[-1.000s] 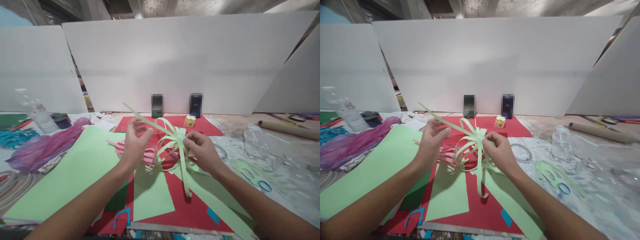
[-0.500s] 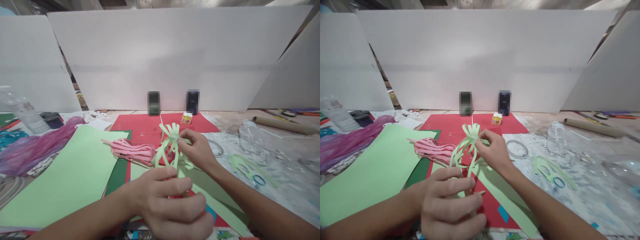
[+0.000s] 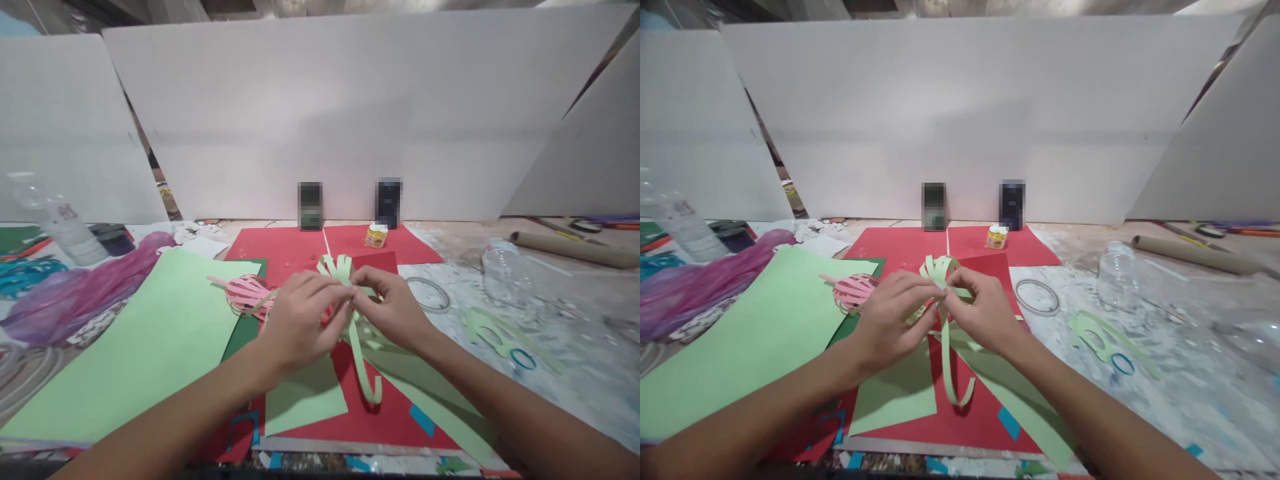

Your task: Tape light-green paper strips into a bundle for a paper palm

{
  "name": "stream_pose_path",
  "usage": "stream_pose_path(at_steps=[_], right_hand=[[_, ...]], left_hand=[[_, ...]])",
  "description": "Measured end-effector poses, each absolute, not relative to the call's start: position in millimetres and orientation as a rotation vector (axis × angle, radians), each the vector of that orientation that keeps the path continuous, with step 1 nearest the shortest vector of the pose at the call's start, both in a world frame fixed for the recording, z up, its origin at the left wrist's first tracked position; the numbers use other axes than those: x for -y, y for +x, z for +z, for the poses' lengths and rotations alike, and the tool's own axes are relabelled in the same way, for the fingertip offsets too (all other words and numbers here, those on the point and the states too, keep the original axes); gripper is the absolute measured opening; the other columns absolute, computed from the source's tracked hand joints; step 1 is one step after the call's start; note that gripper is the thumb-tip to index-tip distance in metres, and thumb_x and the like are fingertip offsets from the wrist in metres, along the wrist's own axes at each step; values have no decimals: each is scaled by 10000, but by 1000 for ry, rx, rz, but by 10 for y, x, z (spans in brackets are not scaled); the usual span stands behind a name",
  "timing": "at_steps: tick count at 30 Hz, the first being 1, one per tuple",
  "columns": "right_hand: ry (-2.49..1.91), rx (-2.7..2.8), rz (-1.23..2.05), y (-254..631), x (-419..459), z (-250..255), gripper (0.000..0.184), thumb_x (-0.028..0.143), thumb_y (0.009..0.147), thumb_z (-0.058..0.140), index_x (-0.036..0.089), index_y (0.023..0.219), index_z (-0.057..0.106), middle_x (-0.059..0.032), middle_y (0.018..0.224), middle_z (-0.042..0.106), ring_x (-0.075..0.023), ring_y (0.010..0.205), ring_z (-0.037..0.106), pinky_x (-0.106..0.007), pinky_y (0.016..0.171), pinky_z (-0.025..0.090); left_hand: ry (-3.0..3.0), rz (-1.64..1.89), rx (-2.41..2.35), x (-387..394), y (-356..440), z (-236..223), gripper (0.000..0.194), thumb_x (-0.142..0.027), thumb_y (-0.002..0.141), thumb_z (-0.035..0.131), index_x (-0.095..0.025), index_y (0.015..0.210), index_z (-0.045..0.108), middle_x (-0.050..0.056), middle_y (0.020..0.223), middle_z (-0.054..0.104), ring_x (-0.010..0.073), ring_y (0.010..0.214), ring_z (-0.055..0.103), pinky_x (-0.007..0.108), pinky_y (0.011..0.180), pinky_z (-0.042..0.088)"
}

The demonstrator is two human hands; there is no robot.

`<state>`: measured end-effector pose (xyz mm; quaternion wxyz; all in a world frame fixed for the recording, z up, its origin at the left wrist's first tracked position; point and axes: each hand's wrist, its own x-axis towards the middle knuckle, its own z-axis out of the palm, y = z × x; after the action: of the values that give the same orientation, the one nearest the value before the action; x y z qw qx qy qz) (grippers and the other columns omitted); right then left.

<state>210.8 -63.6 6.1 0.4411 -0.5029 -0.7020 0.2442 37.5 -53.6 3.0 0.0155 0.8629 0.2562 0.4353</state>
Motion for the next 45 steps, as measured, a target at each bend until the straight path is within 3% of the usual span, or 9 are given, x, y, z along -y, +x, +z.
stream_pose_path(at_steps=[4,20,31,37,45], right_hand=[[-1160,1701,681,2042,744,84,86,204,820,525,180,738,531,24,666,505,-98,571,423,-208,489,321],[-1019,1645,798,2054,777,68,52,186,856,536,193,806,550,27,738,546,-89,604,468,-206,543,383],[-1058,1620,771,2060,793,88,94,259,868,574,194,800,583,16,713,565,-97,594,485,-211,515,384],[-1017,1643,748,2032,795,93,95,257,869,573,195,803,599,0,744,598,-123,667,541,-240,596,420],[-1070,1645,659,2015,805,102,92,166,836,551,193,747,553,25,676,555,-101,602,515,-204,530,399]], left_hand=[[2699,1471,-940,446,331,94,106,-217,832,593,-212,840,699,28,848,718,182,805,591,347,743,428],[2612,1635,-910,538,364,185,90,-189,781,632,-211,749,713,19,785,717,174,743,542,334,695,442],[2667,1570,-919,542,321,205,130,-187,805,606,-225,830,728,36,863,709,187,804,530,361,737,435],[2659,1621,-963,530,337,185,97,-209,793,641,-229,798,735,28,825,708,178,780,518,347,716,434],[2643,1557,-972,555,351,189,110,-221,808,627,-219,797,737,40,809,703,179,770,521,343,702,434]])
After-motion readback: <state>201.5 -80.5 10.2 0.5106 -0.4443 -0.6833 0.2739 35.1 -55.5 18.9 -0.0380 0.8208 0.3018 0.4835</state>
